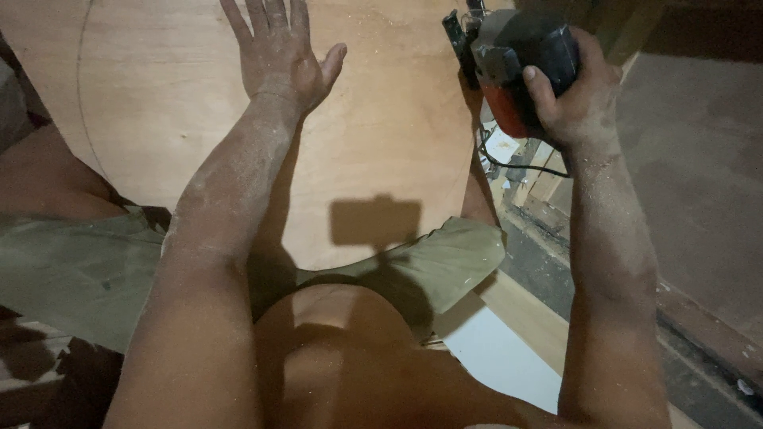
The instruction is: The person uses a jigsaw to cut a circular shape out of a large sheet of plywood. They guide the tool along a pre-drawn line while stabilizing the wood with their left hand.
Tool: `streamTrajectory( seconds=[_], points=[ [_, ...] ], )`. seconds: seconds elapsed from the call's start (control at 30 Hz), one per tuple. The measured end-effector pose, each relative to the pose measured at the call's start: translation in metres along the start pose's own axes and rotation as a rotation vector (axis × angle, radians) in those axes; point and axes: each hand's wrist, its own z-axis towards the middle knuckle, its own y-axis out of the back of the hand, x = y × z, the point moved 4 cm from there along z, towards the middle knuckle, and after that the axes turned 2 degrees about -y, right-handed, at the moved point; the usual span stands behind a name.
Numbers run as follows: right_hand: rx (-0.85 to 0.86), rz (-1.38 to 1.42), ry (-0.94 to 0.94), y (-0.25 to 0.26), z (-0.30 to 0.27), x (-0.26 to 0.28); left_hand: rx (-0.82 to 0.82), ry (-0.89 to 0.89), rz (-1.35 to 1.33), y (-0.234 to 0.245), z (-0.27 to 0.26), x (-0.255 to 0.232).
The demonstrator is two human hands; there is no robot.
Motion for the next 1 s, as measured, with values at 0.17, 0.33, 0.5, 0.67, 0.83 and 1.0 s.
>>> streamTrajectory(
  seconds=[0.17, 0.33, 0.5, 0.67, 0.83, 1.0],
  points=[
    [-0.035, 0.067, 0.095, 0.007, 0.008, 0.017, 0.027, 0.022, 0.001, -0.004, 0.001, 0.001],
    [0.016, 0.045, 0.036, 0.009, 0.012, 0.019, 0.07, 0.026, -0.035, 0.001, 0.001, -0.001],
    [0.012, 0.022, 0.063, 0.006, 0.017, 0.012, 0.074, 0.03, -0.025, 0.001, 0.001, -0.001],
    [0.009, 0.037, 0.149, 0.009, 0.022, 0.016, 0.107, 0.034, 0.007, -0.006, 0.004, 0.001],
    [0.003, 0.056, 0.145, 0.014, 0.029, 0.025, 0.057, 0.019, -0.055, -0.002, 0.003, 0.0],
    [-0.004, -0.039, 0.216, 0.011, 0.033, 0.017, 0.062, 0.031, -0.053, -0.001, 0.002, -0.001]
  ],
)
